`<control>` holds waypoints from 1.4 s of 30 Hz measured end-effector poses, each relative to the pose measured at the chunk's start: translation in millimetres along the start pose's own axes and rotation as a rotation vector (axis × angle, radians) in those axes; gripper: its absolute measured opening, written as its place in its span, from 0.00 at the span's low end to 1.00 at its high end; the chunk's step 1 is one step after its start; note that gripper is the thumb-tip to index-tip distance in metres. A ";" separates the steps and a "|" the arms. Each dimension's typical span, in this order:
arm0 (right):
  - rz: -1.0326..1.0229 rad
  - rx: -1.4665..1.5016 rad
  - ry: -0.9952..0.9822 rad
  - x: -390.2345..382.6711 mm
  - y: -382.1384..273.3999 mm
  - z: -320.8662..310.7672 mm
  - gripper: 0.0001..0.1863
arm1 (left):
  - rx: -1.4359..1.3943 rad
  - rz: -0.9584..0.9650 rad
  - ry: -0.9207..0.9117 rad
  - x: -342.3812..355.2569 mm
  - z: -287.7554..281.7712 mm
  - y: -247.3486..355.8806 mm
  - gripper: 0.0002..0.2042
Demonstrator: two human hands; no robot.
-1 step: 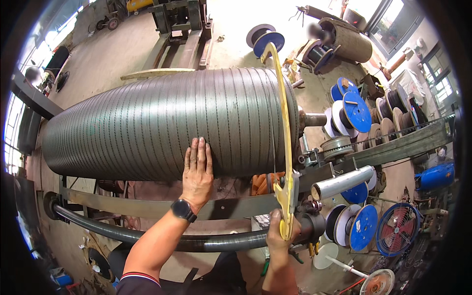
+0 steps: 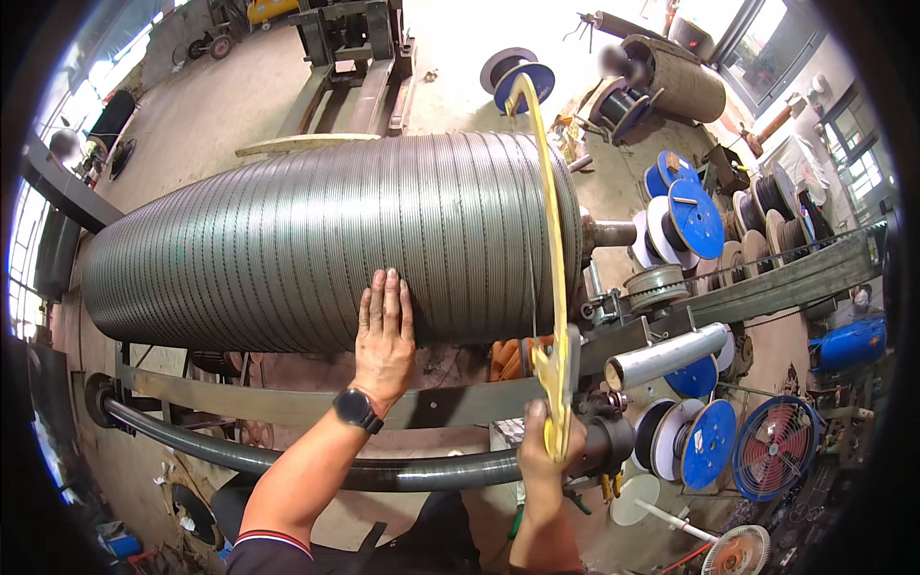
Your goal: The person guides a yellow wire onto a large rotating spool using both hands. The left hand stabilizes the wire layers while the right hand feeds the wire from a guide. The spool rotates continuously as the wire is wound in neat layers.
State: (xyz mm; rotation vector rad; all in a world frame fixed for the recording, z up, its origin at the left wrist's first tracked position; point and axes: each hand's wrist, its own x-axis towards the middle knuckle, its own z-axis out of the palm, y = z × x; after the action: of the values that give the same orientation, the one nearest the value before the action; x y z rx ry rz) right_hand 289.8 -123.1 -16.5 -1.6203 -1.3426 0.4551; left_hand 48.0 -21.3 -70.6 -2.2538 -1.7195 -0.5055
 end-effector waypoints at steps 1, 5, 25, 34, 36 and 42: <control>-0.077 0.080 0.043 17.5 2.7 9.7 0.07 | 0.019 0.017 0.003 -2.4 1.7 2.7 0.37; -0.113 0.266 0.061 52.6 4.5 37.1 0.06 | 0.034 -0.003 -0.015 -7.0 2.4 2.3 0.40; -0.131 0.180 0.036 4.6 46.3 23.3 0.05 | 0.145 0.108 -0.067 -23.9 -1.9 -2.7 0.43; 0.000 0.180 0.039 -1.3 32.3 13.8 0.12 | -0.154 0.077 -0.027 14.6 -51.2 -17.8 0.52; -0.084 0.131 0.053 0.1 27.5 12.9 0.11 | -0.150 0.043 -0.092 39.4 -68.6 -22.3 0.54; -0.086 0.280 0.031 43.9 13.5 33.1 0.08 | -0.056 0.039 -0.338 87.2 -87.9 -30.7 0.56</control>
State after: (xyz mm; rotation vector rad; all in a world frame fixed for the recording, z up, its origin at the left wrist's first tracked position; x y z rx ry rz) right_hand 286.2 -68.6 -31.7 -1.3301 -1.2582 0.5384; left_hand 29.0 27.0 45.9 -2.5231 -1.8263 -0.1712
